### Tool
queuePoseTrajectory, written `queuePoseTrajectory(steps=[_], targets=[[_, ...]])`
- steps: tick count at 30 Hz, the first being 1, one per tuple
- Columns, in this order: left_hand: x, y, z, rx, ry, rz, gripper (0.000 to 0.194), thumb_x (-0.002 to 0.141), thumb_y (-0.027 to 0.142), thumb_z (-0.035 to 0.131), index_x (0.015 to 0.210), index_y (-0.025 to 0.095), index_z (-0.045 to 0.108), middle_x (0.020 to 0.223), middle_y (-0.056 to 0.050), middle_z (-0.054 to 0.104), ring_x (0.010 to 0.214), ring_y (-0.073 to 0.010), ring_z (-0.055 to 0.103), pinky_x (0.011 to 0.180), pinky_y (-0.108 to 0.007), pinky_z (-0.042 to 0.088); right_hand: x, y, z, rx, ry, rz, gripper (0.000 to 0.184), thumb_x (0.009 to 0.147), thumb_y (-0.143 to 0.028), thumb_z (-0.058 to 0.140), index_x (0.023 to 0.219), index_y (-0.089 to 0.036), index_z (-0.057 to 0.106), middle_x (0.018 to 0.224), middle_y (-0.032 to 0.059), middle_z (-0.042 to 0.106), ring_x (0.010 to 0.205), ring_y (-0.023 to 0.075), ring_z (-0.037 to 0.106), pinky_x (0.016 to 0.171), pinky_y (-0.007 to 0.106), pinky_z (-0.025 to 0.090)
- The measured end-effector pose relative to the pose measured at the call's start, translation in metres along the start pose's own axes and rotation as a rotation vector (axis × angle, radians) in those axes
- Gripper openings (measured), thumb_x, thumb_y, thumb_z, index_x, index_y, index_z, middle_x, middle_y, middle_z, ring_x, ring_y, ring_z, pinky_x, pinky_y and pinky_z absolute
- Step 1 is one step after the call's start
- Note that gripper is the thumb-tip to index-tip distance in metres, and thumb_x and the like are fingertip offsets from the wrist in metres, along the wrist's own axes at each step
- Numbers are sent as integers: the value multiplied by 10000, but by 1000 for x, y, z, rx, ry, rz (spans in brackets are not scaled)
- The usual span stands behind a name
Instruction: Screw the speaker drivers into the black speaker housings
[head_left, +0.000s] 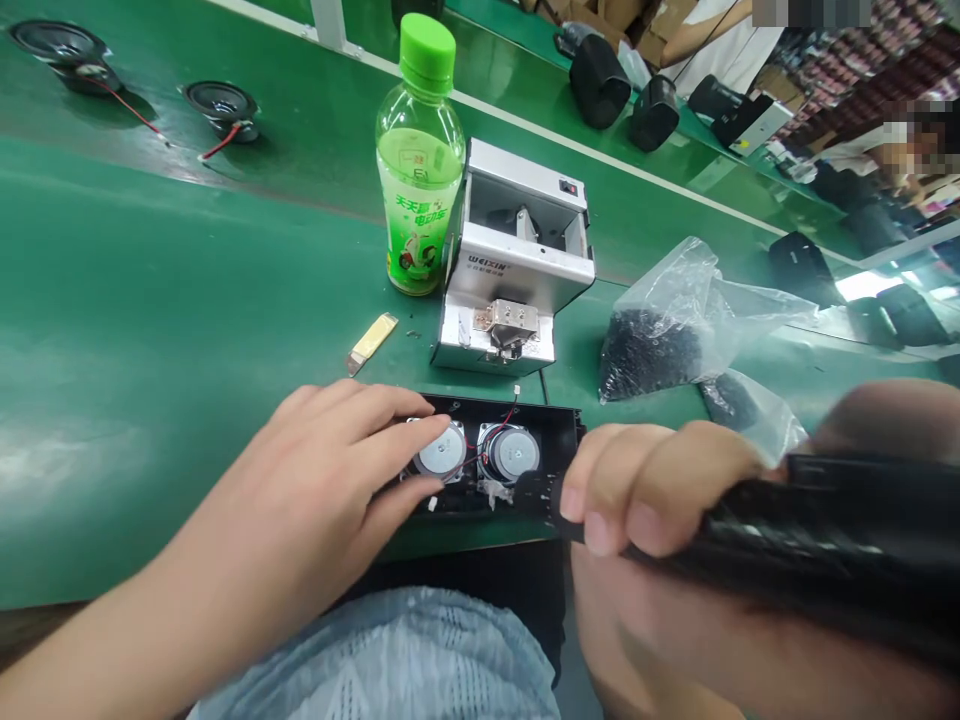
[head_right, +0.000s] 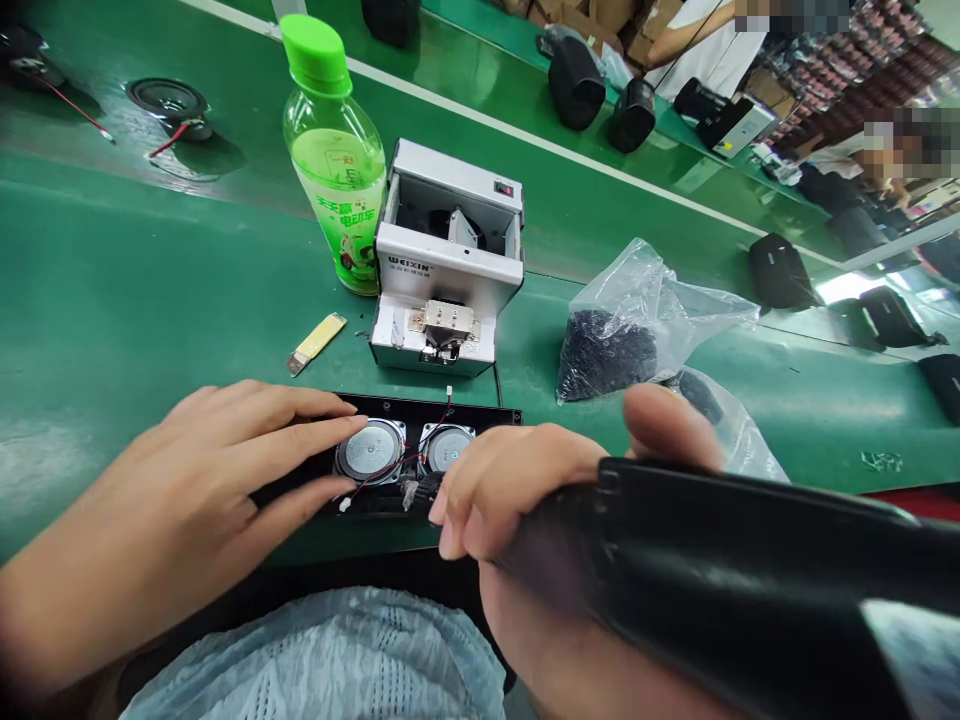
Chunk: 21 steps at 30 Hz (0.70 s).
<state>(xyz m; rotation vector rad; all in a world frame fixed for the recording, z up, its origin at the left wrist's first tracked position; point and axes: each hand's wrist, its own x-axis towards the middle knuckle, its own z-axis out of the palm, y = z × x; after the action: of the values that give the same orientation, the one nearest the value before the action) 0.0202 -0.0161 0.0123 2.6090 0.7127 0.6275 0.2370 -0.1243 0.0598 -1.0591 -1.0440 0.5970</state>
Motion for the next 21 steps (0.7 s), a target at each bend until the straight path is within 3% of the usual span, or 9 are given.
queuePoseTrajectory(steps=[3, 11, 18, 21], targets=[[3, -12, -1, 33, -83, 14, 241, 1052, 269, 699, 1287, 248, 749, 1243, -63, 795, 1077, -321, 697, 874, -472, 421, -2, 9, 10, 113, 113, -9, 410, 1064, -631, 641, 1374, -366, 687, 719, -33, 717, 548, 201, 651, 580, 423, 593], [10, -9, 8, 73, -158, 19, 220, 969, 227, 815, 1183, 276, 789, 1197, -19, 833, 1008, -304, 694, 805, -462, 381, -3, 18, 11, 127, 78, 12, 425, 1078, -643, 600, 1379, -359, 698, 749, -15, 749, 583, 215, 683, 629, 441, 618], [10, -11, 8, 77, -147, 34, 188, 998, 237, 771, 1180, 279, 795, 1202, -10, 839, 1015, -294, 699, 790, -455, 363, -3, 19, 15, 95, 79, 34, 418, 1039, -629, 686, 1370, -377, 715, 734, -18, 749, 564, 220, 664, 616, 450, 601], [10, -11, 8, 73, -154, 29, 148, 1001, 241, 771, 1140, 283, 799, 1183, -8, 842, 1010, -291, 698, 795, -451, 356, -3, 20, 18, 73, 94, 18, 451, 1055, -695, 601, 1321, -355, 732, 704, -20, 734, 541, 216, 660, 592, 442, 595]])
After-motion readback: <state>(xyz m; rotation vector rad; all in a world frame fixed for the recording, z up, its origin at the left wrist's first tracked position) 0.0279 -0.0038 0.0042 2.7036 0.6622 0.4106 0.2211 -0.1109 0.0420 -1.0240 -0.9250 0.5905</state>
